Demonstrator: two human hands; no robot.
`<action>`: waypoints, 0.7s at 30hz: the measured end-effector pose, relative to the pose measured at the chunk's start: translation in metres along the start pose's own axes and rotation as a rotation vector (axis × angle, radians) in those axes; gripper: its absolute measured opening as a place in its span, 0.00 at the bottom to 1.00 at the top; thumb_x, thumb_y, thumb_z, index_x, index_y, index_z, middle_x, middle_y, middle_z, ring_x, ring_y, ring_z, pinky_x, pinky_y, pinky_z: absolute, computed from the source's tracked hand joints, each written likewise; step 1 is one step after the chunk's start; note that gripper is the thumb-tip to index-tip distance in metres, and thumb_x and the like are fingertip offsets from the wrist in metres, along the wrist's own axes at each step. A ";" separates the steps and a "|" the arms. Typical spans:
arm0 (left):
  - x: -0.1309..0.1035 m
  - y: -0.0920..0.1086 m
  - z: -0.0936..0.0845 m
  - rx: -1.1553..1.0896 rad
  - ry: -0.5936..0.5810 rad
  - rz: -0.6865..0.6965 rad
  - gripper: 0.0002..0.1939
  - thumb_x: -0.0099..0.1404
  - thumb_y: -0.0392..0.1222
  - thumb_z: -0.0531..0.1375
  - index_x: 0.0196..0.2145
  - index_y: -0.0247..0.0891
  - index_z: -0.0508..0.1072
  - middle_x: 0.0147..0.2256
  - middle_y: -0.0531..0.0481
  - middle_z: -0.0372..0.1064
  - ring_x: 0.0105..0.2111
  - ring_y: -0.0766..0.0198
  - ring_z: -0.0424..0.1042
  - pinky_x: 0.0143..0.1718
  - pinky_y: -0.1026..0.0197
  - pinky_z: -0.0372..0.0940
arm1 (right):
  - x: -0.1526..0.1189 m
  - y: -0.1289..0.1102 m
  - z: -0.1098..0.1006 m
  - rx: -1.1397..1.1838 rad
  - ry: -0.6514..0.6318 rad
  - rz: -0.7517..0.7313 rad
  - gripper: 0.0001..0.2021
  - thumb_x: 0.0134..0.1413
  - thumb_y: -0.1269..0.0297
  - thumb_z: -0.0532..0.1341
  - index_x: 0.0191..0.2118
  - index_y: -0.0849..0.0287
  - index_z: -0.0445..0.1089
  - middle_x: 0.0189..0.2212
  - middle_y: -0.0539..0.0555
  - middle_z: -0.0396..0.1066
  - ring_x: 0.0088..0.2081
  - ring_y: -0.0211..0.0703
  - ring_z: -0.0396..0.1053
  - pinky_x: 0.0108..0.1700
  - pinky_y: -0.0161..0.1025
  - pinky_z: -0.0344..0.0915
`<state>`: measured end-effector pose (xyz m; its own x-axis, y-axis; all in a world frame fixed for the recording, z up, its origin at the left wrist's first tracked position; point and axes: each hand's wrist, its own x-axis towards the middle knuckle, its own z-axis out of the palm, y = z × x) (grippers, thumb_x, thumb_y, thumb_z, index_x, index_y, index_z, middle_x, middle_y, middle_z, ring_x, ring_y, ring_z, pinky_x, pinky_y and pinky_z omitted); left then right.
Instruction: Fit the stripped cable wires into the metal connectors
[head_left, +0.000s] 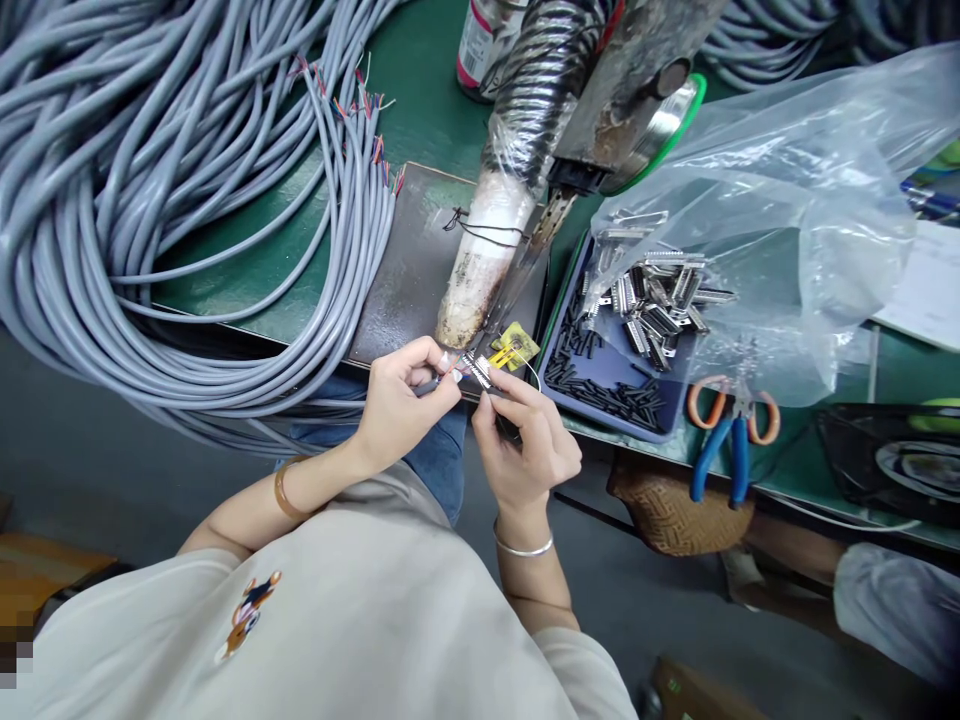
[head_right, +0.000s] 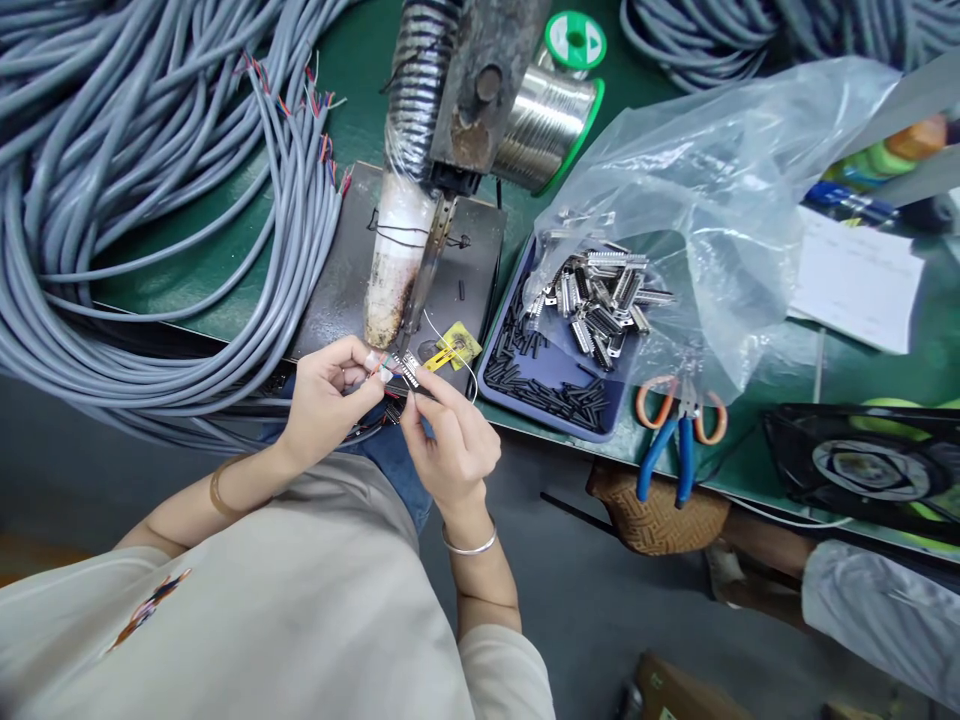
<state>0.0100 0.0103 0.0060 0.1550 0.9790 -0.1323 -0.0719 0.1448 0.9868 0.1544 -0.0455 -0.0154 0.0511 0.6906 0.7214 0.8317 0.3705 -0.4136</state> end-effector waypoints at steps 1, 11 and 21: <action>0.000 0.000 -0.001 0.003 -0.012 -0.008 0.08 0.55 0.37 0.66 0.25 0.37 0.68 0.22 0.57 0.62 0.20 0.75 0.55 0.22 0.68 0.51 | 0.000 0.000 0.000 0.014 0.009 0.014 0.11 0.56 0.76 0.69 0.39 0.53 0.72 0.43 0.53 0.84 0.39 0.40 0.82 0.42 0.34 0.78; 0.000 0.002 -0.019 -0.161 -0.211 -0.174 0.13 0.54 0.42 0.72 0.29 0.35 0.71 0.19 0.57 0.67 0.15 0.74 0.61 0.17 0.71 0.55 | -0.001 -0.009 0.000 0.357 -0.032 0.503 0.05 0.60 0.69 0.68 0.33 0.56 0.72 0.38 0.52 0.83 0.38 0.41 0.82 0.37 0.36 0.77; -0.003 -0.008 -0.006 -0.070 -0.047 0.017 0.06 0.55 0.36 0.66 0.25 0.36 0.71 0.25 0.53 0.69 0.22 0.73 0.62 0.23 0.71 0.56 | -0.001 -0.007 0.005 0.182 -0.001 0.269 0.07 0.59 0.74 0.69 0.36 0.54 0.73 0.40 0.50 0.82 0.41 0.40 0.81 0.45 0.39 0.77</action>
<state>0.0038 0.0074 -0.0025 0.1992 0.9738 -0.1100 -0.1434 0.1400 0.9797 0.1459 -0.0459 -0.0154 0.2551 0.7796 0.5719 0.6757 0.2794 -0.6822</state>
